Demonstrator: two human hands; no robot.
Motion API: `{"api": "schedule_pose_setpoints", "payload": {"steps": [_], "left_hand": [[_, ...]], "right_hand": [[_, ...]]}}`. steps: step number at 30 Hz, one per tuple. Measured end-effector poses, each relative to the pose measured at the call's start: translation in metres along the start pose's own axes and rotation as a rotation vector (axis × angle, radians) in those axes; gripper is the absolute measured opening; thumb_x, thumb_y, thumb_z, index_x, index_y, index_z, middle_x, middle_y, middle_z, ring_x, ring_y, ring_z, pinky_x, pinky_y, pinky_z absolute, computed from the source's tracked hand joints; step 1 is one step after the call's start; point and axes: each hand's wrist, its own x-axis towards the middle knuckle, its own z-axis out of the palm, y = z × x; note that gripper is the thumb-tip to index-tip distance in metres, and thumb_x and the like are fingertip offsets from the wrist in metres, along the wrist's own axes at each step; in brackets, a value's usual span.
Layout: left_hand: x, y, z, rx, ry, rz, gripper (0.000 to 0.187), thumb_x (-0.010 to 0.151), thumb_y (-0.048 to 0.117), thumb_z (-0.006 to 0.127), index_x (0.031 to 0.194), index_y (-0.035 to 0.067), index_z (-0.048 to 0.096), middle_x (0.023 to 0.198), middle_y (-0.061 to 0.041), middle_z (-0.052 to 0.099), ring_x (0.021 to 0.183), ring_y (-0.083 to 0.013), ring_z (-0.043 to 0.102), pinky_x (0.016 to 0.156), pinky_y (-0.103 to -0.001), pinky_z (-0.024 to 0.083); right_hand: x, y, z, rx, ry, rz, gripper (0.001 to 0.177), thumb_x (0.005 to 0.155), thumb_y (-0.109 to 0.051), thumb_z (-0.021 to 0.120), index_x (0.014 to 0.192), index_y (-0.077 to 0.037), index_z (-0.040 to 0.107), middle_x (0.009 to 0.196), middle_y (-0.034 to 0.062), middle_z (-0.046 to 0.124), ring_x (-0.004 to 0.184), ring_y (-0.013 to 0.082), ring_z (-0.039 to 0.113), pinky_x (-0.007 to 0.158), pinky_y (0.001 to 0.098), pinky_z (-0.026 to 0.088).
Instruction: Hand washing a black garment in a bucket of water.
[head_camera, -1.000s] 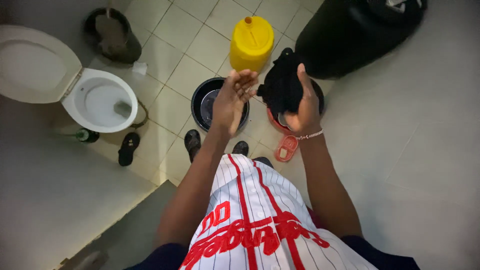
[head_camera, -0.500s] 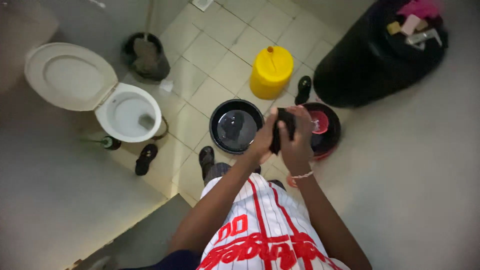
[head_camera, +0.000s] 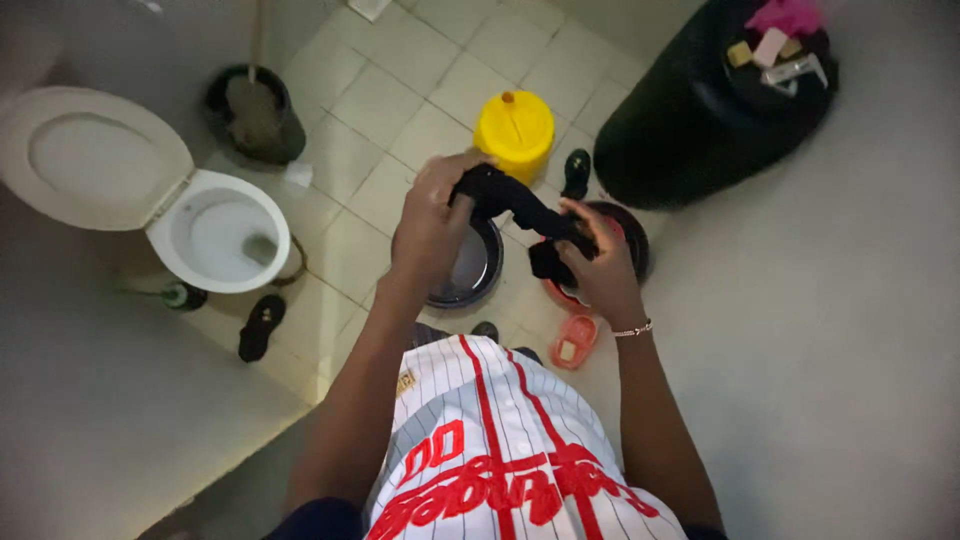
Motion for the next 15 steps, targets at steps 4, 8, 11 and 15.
{"api": "schedule_pose_setpoints", "payload": {"steps": [4,8,11,15], "left_hand": [[0.020,0.011,-0.008,-0.246,-0.145,-0.212,0.036,0.089,-0.003,0.065,0.124,0.006,0.065,0.122,-0.012,0.070,0.116,-0.0294,0.070,0.103,-0.038,0.054],[0.044,0.041,-0.009,-0.281,-0.284,-0.232,0.034,0.087,0.005,0.070,0.120,0.007,0.066,0.112,-0.013,0.074,0.100,-0.0249,0.075,0.092,-0.034,0.058],[0.056,0.061,-0.010,-0.362,-0.347,-0.224,0.033,0.084,0.005,0.070,0.117,0.006,0.068,0.100,-0.013,0.076,0.090,-0.0235,0.076,0.085,-0.033,0.059],[0.064,0.068,-0.021,-0.313,-0.364,-0.129,0.033,0.086,0.006,0.071,0.119,0.007,0.069,0.097,-0.013,0.075,0.087,-0.0222,0.073,0.084,-0.032,0.058]], "right_hand": [[0.007,0.043,0.010,-0.002,-0.022,0.132,0.048,0.091,-0.012,0.066,0.138,-0.009,0.060,0.122,0.0105,0.072,0.109,0.0162,0.069,0.096,0.0312,0.052],[0.009,0.024,0.002,-0.197,-0.142,0.033,0.027,0.092,-0.008,0.069,0.119,-0.003,0.070,0.109,0.0127,0.072,0.099,0.0197,0.068,0.089,0.0343,0.053],[0.017,-0.052,-0.005,-0.111,-0.217,0.112,0.033,0.088,-0.020,0.077,0.115,-0.005,0.068,0.100,0.0043,0.073,0.090,0.0163,0.070,0.076,0.0331,0.055],[0.038,0.019,0.015,0.125,-0.300,-0.082,0.025,0.092,-0.015,0.075,0.112,-0.001,0.068,0.097,0.0059,0.073,0.086,0.0173,0.065,0.076,0.0327,0.057]]}}
